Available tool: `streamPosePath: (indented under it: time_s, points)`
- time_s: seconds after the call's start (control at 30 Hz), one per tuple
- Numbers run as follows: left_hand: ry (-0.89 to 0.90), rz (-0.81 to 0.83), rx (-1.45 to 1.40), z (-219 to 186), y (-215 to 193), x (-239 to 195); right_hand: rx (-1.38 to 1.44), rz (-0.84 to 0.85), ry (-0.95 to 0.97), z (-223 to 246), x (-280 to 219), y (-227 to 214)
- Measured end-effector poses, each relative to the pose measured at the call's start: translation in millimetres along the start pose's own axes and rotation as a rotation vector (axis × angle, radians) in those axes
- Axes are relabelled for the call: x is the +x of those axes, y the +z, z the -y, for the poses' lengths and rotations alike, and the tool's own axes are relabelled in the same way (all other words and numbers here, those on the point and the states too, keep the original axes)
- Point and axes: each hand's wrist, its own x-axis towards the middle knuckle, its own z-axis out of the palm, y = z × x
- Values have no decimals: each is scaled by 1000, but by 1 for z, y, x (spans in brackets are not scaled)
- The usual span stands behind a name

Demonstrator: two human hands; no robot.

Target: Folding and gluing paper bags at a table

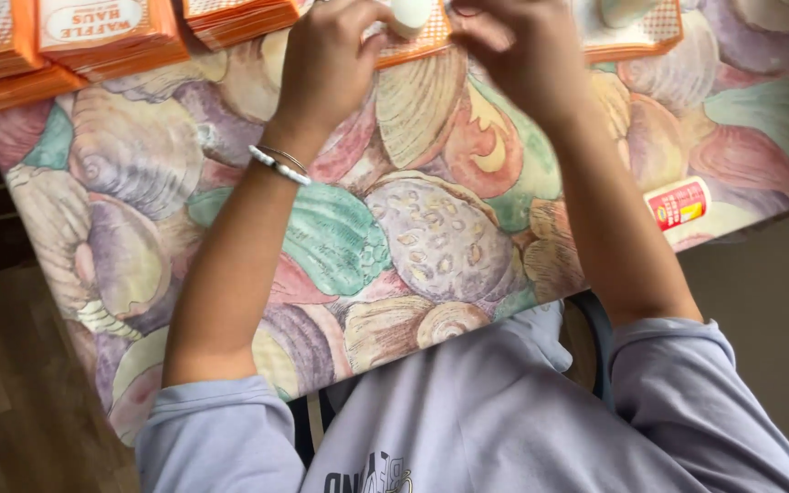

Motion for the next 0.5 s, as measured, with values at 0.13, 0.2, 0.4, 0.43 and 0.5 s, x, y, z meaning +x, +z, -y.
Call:
streamPosePath:
  time_s: [0.13, 0.2, 0.4, 0.43, 0.5]
  points:
    - [-37, 165, -148, 36, 0, -22, -118, 325, -284, 17, 31, 55]
    - [-20, 185, -108, 41, 3, -25, -152, 317, -321, 14, 32, 69]
    - [-61, 195, -87, 50, 14, -30, -77, 216, -328, 12, 24, 81]
    - [-70, 187, -95, 51, 14, -29, -48, 187, -323, 8, 23, 83]
    - [-68, 174, -110, 49, 14, -29, -13, 172, -315, 5, 21, 85]
